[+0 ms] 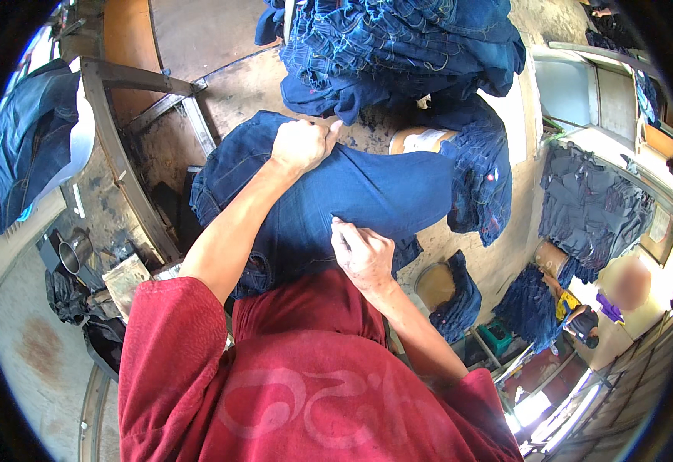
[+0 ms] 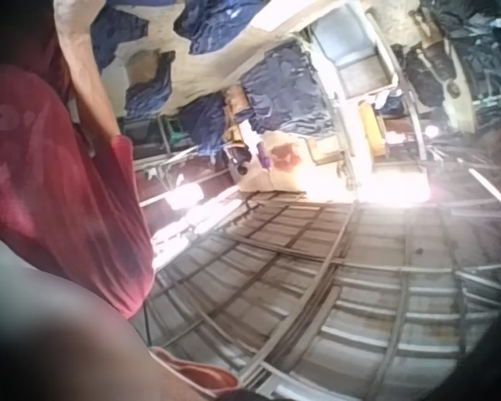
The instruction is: The person scrapes small metal jewelry pieces off the surface of denim jeans using a small metal tool. They repeatedly pick up jeans from a pile, scrape the surface, and place the jeans back down.
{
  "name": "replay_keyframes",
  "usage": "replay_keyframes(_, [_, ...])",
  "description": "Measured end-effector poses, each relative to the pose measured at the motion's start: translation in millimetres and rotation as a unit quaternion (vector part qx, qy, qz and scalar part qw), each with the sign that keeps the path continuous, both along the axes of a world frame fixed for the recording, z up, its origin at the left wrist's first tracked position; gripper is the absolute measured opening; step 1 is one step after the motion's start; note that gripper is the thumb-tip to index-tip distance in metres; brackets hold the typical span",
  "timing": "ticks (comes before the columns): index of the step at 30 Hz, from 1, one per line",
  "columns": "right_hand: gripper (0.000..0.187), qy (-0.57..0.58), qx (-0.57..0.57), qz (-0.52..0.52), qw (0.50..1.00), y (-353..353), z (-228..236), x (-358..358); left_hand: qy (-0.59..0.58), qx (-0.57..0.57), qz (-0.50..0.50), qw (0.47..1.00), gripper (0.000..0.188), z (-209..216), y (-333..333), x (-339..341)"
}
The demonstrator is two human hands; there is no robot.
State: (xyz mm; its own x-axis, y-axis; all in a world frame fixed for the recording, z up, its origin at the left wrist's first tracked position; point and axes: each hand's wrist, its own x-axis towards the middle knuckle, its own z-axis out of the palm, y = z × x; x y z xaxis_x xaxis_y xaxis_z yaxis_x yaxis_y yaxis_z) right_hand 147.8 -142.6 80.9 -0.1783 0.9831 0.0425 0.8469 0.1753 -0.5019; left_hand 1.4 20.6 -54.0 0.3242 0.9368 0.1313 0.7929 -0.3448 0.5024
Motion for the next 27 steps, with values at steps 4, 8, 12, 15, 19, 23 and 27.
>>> replay_keyframes(4, [0.007,-0.054,-0.041,-0.001,0.998,-3,8,-5,0.008,-0.033,-0.02,0.999,0.047,4,-2,-1])
replay_keyframes(8, [0.004,0.062,-0.126,-0.071,0.988,-3,22,5,0.036,-0.068,-0.071,0.994,0.046,27,6,-4])
replay_keyframes(12, [0.021,0.061,-0.12,-0.157,0.978,-6,25,20,-0.067,0.02,0.024,0.997,0.031,86,-16,-24])
replay_keyframes(15, [0.027,0.036,-0.033,-0.103,0.993,-12,7,20,0.002,-0.011,0.011,1.0,0.032,137,-96,-54])
replay_keyframes(19, [0.026,0.007,0.043,-0.02,0.999,-18,-20,14,-0.02,0.06,0.032,0.997,0.023,145,-175,-61])
replay_keyframes(23, [0.015,-0.061,0.105,-0.005,0.993,-13,-30,23,-0.004,0.034,0.043,0.998,0.017,117,-188,-62])
replay_keyframes(27, [0.012,-0.064,0.076,-0.028,0.995,-10,-28,42,-0.006,0.087,0.023,0.996,0.015,119,-190,-70])
